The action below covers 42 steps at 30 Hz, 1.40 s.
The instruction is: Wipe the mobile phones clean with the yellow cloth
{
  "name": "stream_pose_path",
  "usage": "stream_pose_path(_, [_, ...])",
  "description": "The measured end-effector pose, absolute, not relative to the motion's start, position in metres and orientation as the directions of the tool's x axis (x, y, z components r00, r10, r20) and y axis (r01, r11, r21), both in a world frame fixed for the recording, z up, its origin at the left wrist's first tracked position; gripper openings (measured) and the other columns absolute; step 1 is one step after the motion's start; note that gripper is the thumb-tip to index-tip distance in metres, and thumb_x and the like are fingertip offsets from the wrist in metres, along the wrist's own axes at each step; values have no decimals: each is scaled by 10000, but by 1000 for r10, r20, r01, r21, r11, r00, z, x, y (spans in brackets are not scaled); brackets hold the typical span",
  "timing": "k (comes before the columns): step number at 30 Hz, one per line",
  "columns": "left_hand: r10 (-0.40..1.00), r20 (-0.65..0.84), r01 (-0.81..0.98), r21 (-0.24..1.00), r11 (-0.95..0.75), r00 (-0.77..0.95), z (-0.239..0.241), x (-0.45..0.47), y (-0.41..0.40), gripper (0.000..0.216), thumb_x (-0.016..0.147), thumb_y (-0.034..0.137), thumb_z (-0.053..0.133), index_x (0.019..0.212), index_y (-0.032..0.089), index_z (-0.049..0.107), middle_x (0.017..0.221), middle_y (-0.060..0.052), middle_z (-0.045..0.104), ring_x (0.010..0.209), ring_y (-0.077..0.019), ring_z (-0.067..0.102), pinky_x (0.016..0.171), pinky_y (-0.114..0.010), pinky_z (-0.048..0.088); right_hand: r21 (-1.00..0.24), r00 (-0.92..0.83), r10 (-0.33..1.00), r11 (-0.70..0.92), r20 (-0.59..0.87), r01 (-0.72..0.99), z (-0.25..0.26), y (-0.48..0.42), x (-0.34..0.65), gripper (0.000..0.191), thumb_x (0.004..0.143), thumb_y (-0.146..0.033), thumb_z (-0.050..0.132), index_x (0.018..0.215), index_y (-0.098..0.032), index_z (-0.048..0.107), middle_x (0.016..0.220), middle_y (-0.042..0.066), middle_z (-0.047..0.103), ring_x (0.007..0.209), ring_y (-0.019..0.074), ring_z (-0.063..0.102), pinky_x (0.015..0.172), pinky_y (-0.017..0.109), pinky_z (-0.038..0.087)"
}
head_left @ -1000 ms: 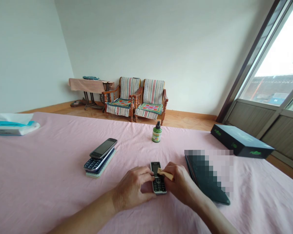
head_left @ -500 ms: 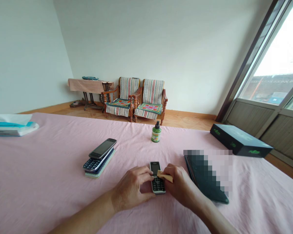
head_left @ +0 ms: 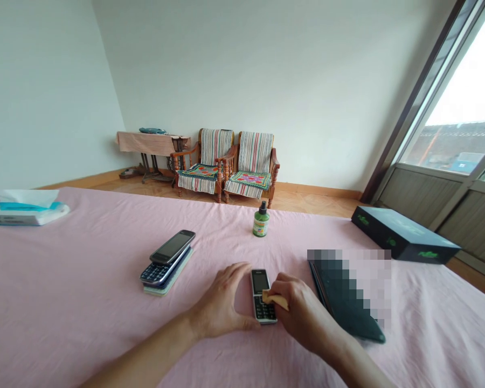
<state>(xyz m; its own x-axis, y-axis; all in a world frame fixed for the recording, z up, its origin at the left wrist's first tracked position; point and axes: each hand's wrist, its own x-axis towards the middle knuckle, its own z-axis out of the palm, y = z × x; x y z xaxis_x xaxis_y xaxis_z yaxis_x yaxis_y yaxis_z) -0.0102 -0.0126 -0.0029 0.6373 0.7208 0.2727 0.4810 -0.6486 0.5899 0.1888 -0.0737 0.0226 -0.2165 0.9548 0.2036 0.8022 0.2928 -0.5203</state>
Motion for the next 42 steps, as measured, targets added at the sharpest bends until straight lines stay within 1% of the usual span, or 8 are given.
stream_pose_path(2, [724,224,522,559,-644,653,-5,-9,-9,1097,488,448,887,1406,184,348,1425,-180,426,1297,-384,388,1072,-545,301,-513,-219,954,294,202,806,22,-73,188,213,747,-8,516,661,-179,611,785,17,582,718,133,571,655,224,366])
stream_pose_path(5, [691,196,526,515,-677,696,-5,-6,-6,1015,539,486,839,1387,171,379,1416,-176,446,1291,-379,399,1069,-543,293,-507,-215,955,292,206,811,23,-73,184,210,752,-7,522,687,-174,631,798,29,583,739,143,568,672,228,378])
stream_pose_path(12, [657,272,483,495,-722,703,0,-3,-7,891,473,417,887,1260,242,508,1304,-84,551,1197,-327,484,1026,-438,364,-544,-267,928,370,261,753,20,-72,170,262,743,33,507,728,-180,659,856,40,601,830,156,559,685,220,378])
stream_pose_path(18, [678,249,500,513,-698,691,-3,-5,-5,923,520,478,845,1319,225,461,1356,-109,512,1236,-344,450,1045,-479,337,-524,-196,952,294,234,800,18,-68,177,268,704,66,511,696,-159,658,784,41,587,744,148,552,643,231,360])
stream_pose_path(23, [651,282,467,506,-725,705,-6,-5,-4,933,460,467,881,1279,248,492,1322,-88,535,1215,-336,463,1032,-447,349,-547,-299,911,410,284,730,19,-72,173,261,758,39,520,752,-179,665,854,37,592,823,152,542,669,222,366])
stream_pose_path(28, [639,304,463,484,-743,707,-8,-5,-4,928,460,448,889,1275,251,492,1307,-81,542,1194,-331,475,1015,-433,359,-527,-374,901,431,217,733,25,-78,175,224,750,25,550,697,-172,643,805,25,587,784,146,531,671,222,367])
stream_pose_path(33, [641,295,466,486,-739,709,-7,-4,-4,940,469,449,893,1287,241,481,1323,-85,535,1208,-327,467,1031,-434,352,-508,-315,912,407,262,759,25,-77,174,233,780,32,522,714,-166,628,825,27,585,786,143,526,664,225,353])
stream_pose_path(42, [638,294,469,477,-744,712,-9,-5,-3,934,476,458,879,1297,257,480,1346,-87,516,1226,-341,456,1037,-458,343,-511,-322,910,413,261,753,25,-76,175,243,800,25,509,737,-172,637,839,26,587,800,141,534,672,220,357])
